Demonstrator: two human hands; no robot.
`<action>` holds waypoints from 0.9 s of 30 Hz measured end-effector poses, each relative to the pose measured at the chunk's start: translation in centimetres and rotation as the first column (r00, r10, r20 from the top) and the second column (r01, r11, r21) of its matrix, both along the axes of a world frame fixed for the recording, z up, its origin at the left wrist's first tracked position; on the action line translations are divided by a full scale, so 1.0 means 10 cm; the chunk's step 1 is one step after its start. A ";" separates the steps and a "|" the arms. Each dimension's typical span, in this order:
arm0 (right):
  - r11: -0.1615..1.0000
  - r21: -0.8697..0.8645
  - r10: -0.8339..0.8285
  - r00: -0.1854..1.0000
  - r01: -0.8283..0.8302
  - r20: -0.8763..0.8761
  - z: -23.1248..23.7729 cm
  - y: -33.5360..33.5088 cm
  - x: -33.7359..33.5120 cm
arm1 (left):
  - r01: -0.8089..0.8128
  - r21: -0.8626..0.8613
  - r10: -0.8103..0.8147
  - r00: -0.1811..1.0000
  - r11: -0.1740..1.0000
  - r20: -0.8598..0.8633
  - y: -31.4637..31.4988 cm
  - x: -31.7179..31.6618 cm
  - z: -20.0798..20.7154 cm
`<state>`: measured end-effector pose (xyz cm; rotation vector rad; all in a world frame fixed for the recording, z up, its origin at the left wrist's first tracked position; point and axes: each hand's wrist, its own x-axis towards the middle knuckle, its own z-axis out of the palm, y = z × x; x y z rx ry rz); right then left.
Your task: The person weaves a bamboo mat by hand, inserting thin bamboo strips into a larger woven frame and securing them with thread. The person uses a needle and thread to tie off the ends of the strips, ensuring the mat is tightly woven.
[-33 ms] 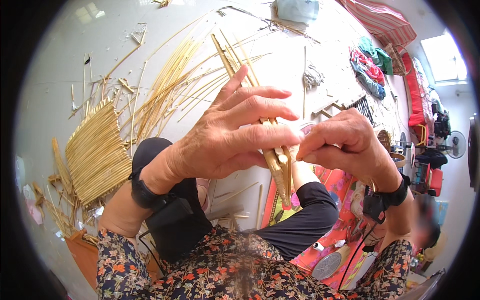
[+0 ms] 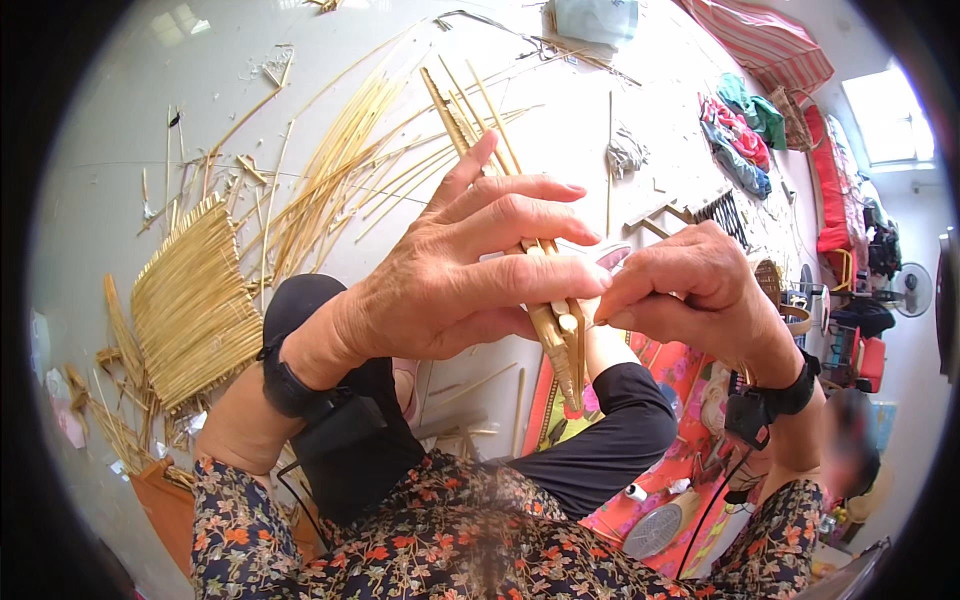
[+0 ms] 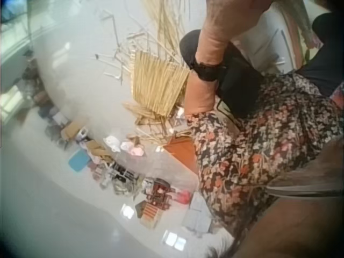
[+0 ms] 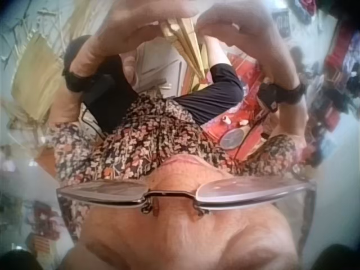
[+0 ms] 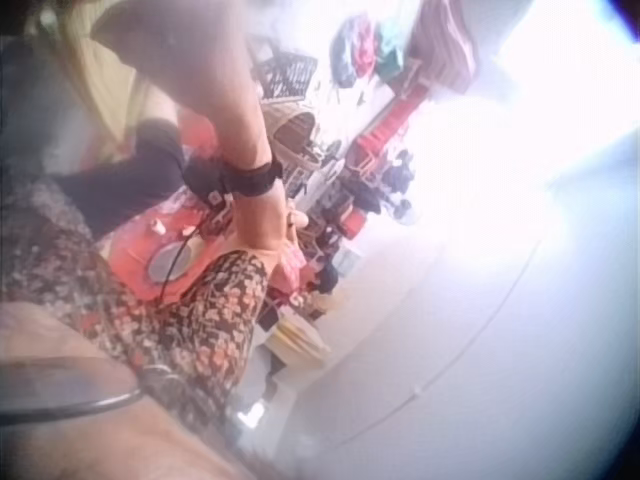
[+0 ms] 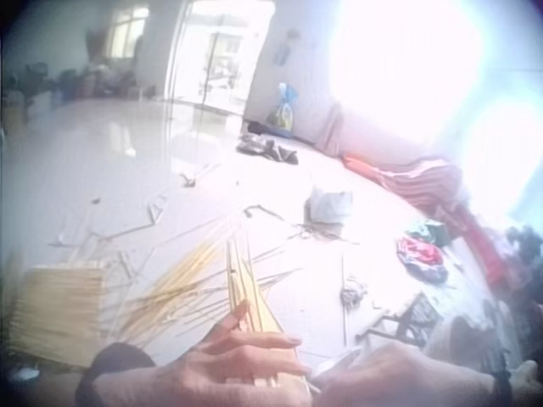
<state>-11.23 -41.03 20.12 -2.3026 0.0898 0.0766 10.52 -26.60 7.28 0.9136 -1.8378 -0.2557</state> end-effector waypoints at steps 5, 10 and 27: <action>1.000 0.025 -0.017 1.000 0.017 -0.001 -0.02 0.06 -0.09 | 0.034 -0.025 -0.035 0.999 0.999 -0.016 -0.03 -0.07 0.01; 1.000 -0.007 -0.017 1.000 0.017 -0.003 -0.04 0.12 -0.17 | 0.094 0.044 -0.095 0.995 0.995 0.039 -0.01 -0.07 0.07; 0.869 0.167 -0.488 0.863 0.466 0.127 -0.17 -0.04 -0.39 | -0.251 0.209 0.323 0.811 0.945 -0.488 -0.38 -0.57 -0.30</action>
